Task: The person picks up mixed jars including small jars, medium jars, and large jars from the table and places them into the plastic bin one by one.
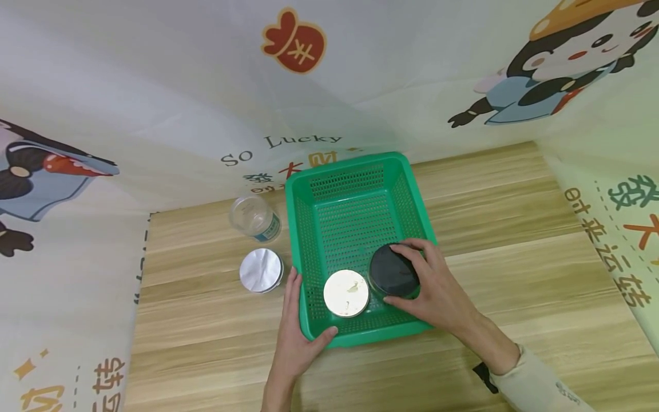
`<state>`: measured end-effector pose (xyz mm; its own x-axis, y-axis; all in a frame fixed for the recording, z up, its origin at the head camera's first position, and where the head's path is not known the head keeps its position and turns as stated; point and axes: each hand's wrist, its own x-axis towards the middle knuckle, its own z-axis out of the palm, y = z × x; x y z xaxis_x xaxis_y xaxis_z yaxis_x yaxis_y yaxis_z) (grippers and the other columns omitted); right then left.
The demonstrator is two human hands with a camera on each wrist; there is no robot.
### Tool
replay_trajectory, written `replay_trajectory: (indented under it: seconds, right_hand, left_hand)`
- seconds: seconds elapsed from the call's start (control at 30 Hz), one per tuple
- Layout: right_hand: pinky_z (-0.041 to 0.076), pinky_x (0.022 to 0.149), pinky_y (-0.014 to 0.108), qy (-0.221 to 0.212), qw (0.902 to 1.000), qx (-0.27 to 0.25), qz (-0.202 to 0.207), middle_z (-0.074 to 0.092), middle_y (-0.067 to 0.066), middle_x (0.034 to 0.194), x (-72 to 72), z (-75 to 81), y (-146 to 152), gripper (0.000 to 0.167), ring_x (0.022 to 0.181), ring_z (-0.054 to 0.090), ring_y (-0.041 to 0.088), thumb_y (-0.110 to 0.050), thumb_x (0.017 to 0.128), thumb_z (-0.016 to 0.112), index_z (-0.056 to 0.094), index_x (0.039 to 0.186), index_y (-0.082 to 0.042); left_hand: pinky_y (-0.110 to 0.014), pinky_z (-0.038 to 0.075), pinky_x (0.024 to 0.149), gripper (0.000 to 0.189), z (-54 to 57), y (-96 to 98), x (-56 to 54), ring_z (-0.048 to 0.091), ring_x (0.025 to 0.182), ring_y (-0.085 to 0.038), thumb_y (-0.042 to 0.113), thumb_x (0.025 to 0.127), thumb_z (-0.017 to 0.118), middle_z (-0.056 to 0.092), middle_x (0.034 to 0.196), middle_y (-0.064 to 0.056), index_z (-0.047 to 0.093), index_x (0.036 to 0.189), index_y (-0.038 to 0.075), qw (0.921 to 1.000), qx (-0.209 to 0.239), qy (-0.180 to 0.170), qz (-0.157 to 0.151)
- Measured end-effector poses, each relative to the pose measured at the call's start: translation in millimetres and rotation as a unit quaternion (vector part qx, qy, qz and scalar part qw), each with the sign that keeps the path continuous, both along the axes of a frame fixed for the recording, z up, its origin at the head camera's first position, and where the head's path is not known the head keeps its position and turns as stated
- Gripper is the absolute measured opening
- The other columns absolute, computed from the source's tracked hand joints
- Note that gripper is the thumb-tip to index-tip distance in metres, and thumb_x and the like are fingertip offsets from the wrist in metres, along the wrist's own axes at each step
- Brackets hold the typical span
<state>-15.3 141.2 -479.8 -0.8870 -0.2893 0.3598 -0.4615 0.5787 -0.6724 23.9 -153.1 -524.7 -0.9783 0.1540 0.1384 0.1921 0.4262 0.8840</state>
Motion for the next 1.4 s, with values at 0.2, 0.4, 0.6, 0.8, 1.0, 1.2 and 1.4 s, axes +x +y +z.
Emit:
replay_trajectory:
  seconds: [0.2, 0.4, 0.6, 0.8, 1.0, 1.2, 1.4]
  right_hand:
    - [0.047, 0.093, 0.051, -0.001, 0.9999, -0.001, 0.012, 0.040, 0.017, 0.143, -1.5, 1.9, 1, 0.093, 0.128, 0.043, 0.034, -0.028, 0.062, 0.096, 0.049, 0.141, -0.009]
    - [0.046, 0.094, 0.051, 0.005, 0.9998, 0.012, 0.014, 0.038, 0.019, 0.145, -1.7, 2.0, 2, 0.098, 0.130, 0.042, 0.036, -0.028, 0.059, 0.097, 0.048, 0.142, -0.009]
    - [0.044, 0.097, 0.053, 0.007, 0.9996, 0.024, 0.013, 0.036, 0.018, 0.151, -1.2, 2.7, 3, 0.100, 0.135, 0.038, 0.037, -0.029, 0.060, 0.097, 0.046, 0.144, -0.009]
    - [0.044, 0.101, 0.051, 0.004, 0.9996, 0.023, 0.017, 0.036, 0.018, 0.152, -1.2, 3.8, 4, 0.106, 0.137, 0.038, 0.036, -0.030, 0.062, 0.095, 0.039, 0.149, -0.007]
    - [0.041, 0.106, 0.051, 0.009, 0.9990, 0.016, 0.042, 0.030, 0.012, 0.158, -5.0, 5.6, 13, 0.107, 0.142, 0.035, 0.032, -0.059, 0.073, 0.081, 0.033, 0.154, -0.009]
    - [0.024, 0.117, 0.049, 0.052, 0.9967, -0.007, 0.061, 0.026, 0.017, 0.160, -9.9, 6.7, 21, 0.105, 0.146, 0.026, 0.040, -0.068, 0.080, 0.066, 0.033, 0.152, 0.001]
    - [0.019, 0.119, 0.043, 0.053, 0.9971, -0.015, 0.052, 0.026, 0.017, 0.160, -10.9, 6.7, 25, 0.103, 0.146, 0.025, 0.040, -0.067, 0.083, 0.065, 0.032, 0.152, 0.003]
  left_hand:
    - [-0.067, 0.018, 0.111, 0.110, 19.3, 5.1, 0.8, 0.012, 0.151, -0.033, 0.010, 0.067, 0.087, 0.012, 0.166, -0.009, 0.023, 0.157, 0.006, 1.0000, 0.007, -0.001, 0.001]
    - [-0.067, 0.017, 0.111, 0.108, 20.8, 6.2, 0.9, 0.013, 0.150, -0.035, 0.007, 0.067, 0.085, 0.012, 0.165, -0.013, 0.024, 0.156, 0.002, 1.0000, 0.010, 0.001, 0.000]
    - [-0.065, 0.018, 0.112, 0.115, -1.2, -0.1, -1.1, 0.011, 0.151, -0.027, 0.018, 0.067, 0.088, 0.009, 0.166, 0.001, 0.020, 0.159, 0.019, 0.9999, -0.009, 0.007, 0.000]
    - [-0.067, 0.017, 0.112, 0.116, -3.3, -0.9, -0.9, 0.010, 0.151, -0.028, 0.019, 0.067, 0.089, 0.008, 0.167, 0.001, 0.019, 0.159, 0.020, 0.9999, -0.007, 0.009, -0.002]
    - [-0.068, 0.018, 0.111, 0.115, -2.1, -1.1, 0.7, 0.011, 0.151, -0.029, 0.020, 0.068, 0.089, 0.009, 0.167, 0.001, 0.019, 0.160, 0.020, 0.9999, -0.014, 0.007, 0.001]
    - [-0.068, 0.018, 0.111, 0.115, -2.6, -1.7, 1.0, 0.011, 0.151, -0.029, 0.021, 0.069, 0.088, 0.008, 0.167, 0.000, 0.018, 0.160, 0.020, 0.9998, -0.019, 0.007, 0.001]
    - [-0.067, 0.020, 0.110, 0.113, -2.3, -2.4, 1.1, 0.012, 0.151, -0.029, 0.021, 0.069, 0.087, 0.009, 0.166, 0.000, 0.019, 0.160, 0.019, 0.9996, -0.025, 0.009, 0.002]
